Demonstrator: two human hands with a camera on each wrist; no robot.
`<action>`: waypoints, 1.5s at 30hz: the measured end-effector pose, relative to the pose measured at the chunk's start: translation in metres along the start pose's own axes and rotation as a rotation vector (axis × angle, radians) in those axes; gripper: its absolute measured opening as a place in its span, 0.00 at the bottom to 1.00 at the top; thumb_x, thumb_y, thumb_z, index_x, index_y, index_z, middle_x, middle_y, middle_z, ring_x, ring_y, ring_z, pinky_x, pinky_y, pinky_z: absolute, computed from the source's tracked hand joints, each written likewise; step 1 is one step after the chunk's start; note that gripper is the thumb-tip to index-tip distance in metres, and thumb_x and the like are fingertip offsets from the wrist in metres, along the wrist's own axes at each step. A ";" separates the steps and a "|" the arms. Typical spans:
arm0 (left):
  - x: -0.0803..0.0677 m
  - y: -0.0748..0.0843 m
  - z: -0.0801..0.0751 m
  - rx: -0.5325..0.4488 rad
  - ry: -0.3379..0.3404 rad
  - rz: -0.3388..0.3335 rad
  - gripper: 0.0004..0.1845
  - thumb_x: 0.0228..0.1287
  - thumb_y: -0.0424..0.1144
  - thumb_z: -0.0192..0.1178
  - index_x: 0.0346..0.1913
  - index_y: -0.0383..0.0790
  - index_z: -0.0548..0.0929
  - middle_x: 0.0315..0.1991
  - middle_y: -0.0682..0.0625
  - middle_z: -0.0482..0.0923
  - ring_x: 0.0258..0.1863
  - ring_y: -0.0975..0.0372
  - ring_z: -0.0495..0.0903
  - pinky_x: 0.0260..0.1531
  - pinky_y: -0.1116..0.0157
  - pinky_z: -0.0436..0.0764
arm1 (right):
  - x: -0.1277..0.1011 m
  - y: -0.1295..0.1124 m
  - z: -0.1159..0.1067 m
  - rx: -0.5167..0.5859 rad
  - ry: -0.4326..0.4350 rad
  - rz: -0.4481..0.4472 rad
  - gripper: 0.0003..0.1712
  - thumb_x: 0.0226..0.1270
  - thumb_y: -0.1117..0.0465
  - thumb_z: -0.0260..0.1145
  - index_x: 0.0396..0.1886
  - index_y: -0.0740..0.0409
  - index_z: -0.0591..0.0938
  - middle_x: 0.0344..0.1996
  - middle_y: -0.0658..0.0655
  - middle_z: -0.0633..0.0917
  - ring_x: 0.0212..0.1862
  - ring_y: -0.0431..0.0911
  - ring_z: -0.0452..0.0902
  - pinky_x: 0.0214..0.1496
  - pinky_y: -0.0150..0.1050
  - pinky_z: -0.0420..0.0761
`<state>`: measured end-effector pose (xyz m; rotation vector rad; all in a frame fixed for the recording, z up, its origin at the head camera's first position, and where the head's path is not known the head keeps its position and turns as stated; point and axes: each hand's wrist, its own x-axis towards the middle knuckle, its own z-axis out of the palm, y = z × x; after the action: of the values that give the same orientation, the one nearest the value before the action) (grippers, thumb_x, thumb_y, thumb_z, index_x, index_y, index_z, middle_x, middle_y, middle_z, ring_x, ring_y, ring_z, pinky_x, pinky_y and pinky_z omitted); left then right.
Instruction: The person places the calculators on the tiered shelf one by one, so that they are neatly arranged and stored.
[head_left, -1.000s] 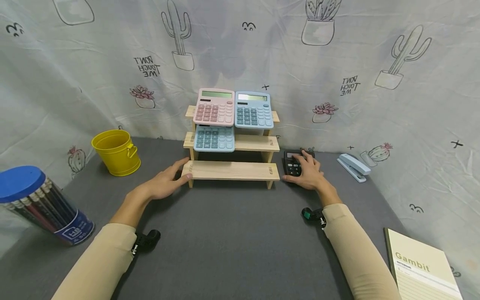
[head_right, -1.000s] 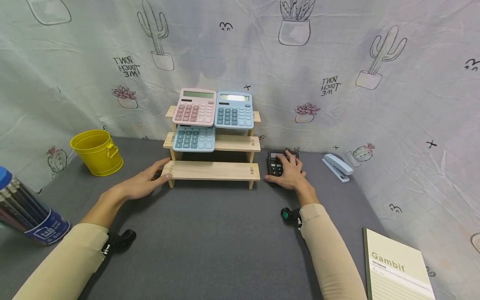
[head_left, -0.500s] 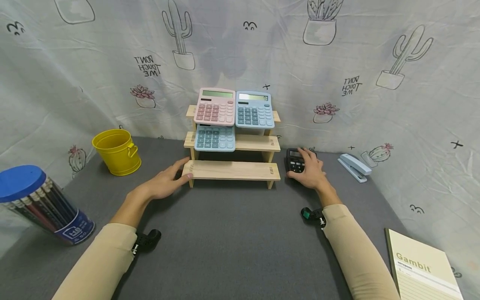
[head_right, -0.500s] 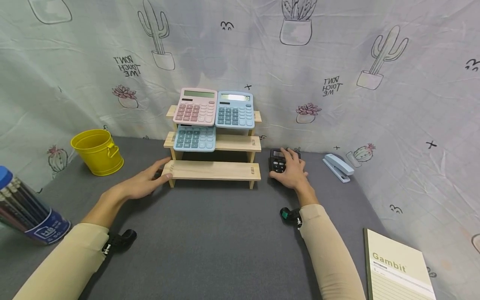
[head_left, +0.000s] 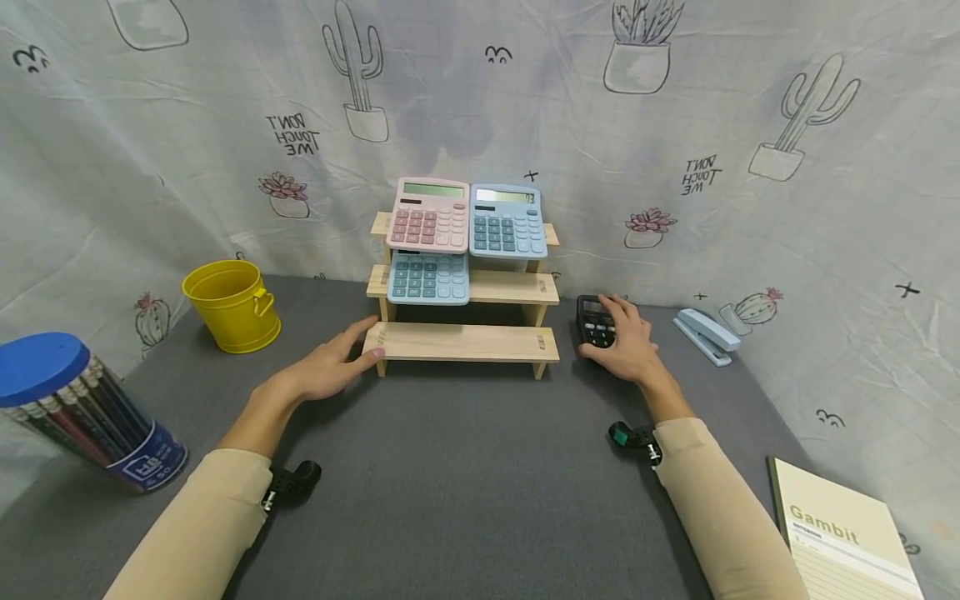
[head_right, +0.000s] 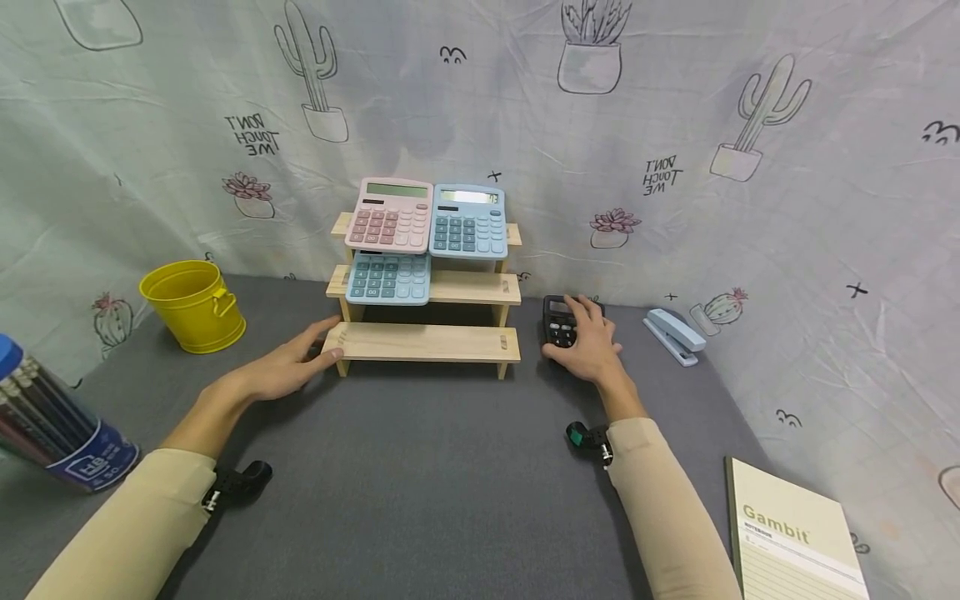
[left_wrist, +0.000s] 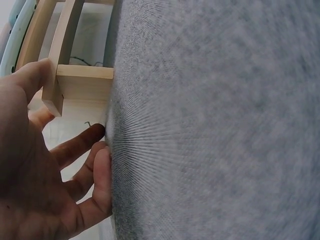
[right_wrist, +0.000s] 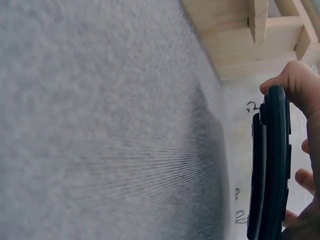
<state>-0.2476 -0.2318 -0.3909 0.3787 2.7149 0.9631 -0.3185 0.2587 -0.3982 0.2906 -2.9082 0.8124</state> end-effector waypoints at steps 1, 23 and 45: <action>0.000 0.000 0.000 0.000 0.000 0.001 0.43 0.79 0.65 0.44 0.84 0.48 0.43 0.82 0.32 0.44 0.79 0.33 0.46 0.69 0.28 0.50 | -0.002 -0.001 -0.001 0.006 0.004 -0.007 0.54 0.62 0.49 0.73 0.83 0.49 0.56 0.81 0.65 0.50 0.74 0.78 0.46 0.56 0.88 0.50; -0.002 0.001 0.000 -0.006 0.004 -0.011 0.44 0.78 0.66 0.44 0.84 0.49 0.42 0.81 0.30 0.46 0.77 0.31 0.48 0.67 0.27 0.51 | -0.026 -0.044 -0.025 0.069 0.064 -0.186 0.55 0.58 0.49 0.75 0.82 0.44 0.59 0.82 0.57 0.53 0.73 0.72 0.49 0.55 0.86 0.52; 0.001 -0.003 0.001 -0.010 -0.007 -0.022 0.45 0.78 0.68 0.43 0.84 0.50 0.41 0.80 0.30 0.49 0.77 0.32 0.50 0.68 0.28 0.52 | -0.024 -0.084 -0.029 0.085 0.074 -0.309 0.51 0.54 0.52 0.74 0.80 0.42 0.65 0.79 0.57 0.61 0.76 0.69 0.49 0.56 0.82 0.55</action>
<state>-0.2489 -0.2336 -0.3937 0.3484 2.7012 0.9672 -0.2754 0.2067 -0.3353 0.6813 -2.6692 0.8718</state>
